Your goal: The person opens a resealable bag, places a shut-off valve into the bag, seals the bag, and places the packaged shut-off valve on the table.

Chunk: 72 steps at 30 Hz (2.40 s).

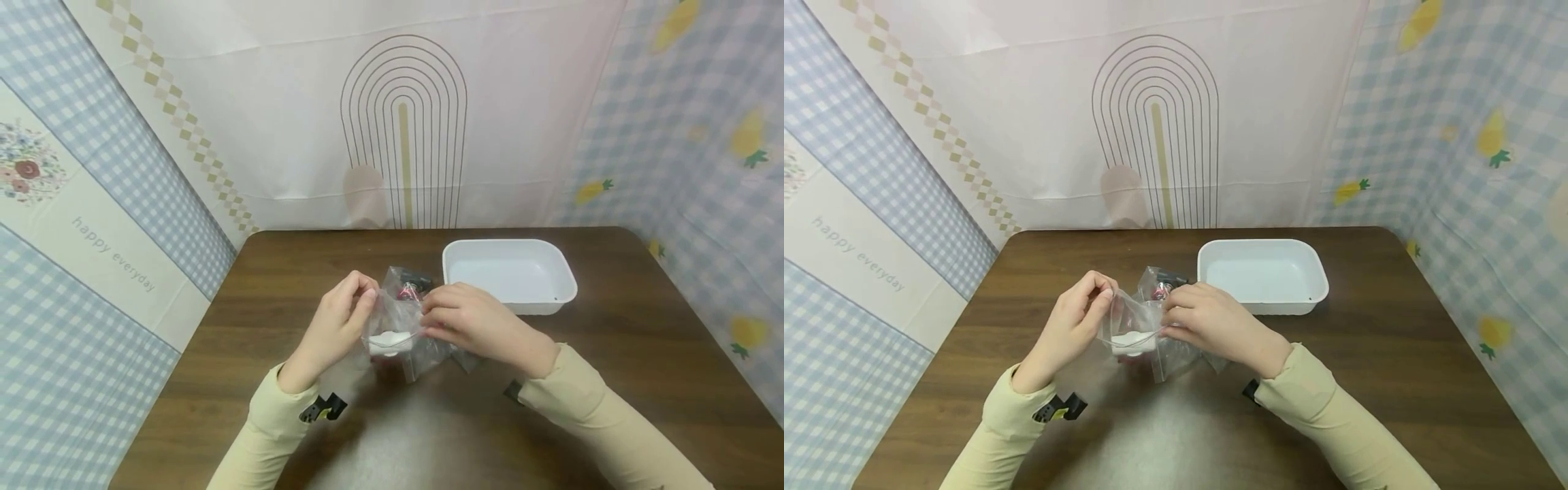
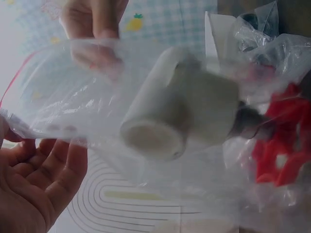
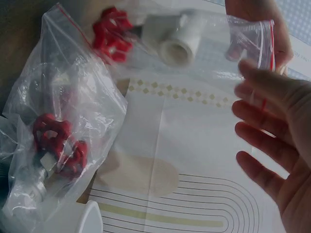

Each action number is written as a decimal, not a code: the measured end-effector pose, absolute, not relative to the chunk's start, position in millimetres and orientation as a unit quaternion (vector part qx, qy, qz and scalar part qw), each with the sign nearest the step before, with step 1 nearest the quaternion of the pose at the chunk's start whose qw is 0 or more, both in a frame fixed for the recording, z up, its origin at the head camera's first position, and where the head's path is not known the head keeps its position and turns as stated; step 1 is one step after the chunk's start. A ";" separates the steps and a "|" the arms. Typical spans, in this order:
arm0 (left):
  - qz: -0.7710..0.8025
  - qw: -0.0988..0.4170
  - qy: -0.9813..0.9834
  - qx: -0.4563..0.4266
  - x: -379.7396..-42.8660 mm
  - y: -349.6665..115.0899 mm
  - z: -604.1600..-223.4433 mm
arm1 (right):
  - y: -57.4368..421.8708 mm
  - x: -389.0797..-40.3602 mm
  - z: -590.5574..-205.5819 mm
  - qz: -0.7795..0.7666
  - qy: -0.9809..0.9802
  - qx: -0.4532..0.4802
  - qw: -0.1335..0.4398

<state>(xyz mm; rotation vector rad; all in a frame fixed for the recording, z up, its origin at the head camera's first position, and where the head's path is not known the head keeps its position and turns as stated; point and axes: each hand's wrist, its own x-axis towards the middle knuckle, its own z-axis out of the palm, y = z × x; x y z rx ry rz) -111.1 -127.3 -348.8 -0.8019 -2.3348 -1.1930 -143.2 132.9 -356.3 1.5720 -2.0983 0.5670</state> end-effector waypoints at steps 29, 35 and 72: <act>-0.413 0.058 -0.869 -0.267 -99.3 -152.4 -381.4 | 144.0 -135.7 -373.7 0.293 -0.794 0.482 0.228; -0.418 0.090 -0.868 -0.254 -95.1 -148.3 -384.1 | 147.9 -133.9 -375.5 0.286 -0.803 0.469 0.231; -0.314 0.206 -0.870 -0.321 -99.7 -123.2 -362.4 | 88.2 -127.4 -358.6 0.231 -0.818 0.459 0.258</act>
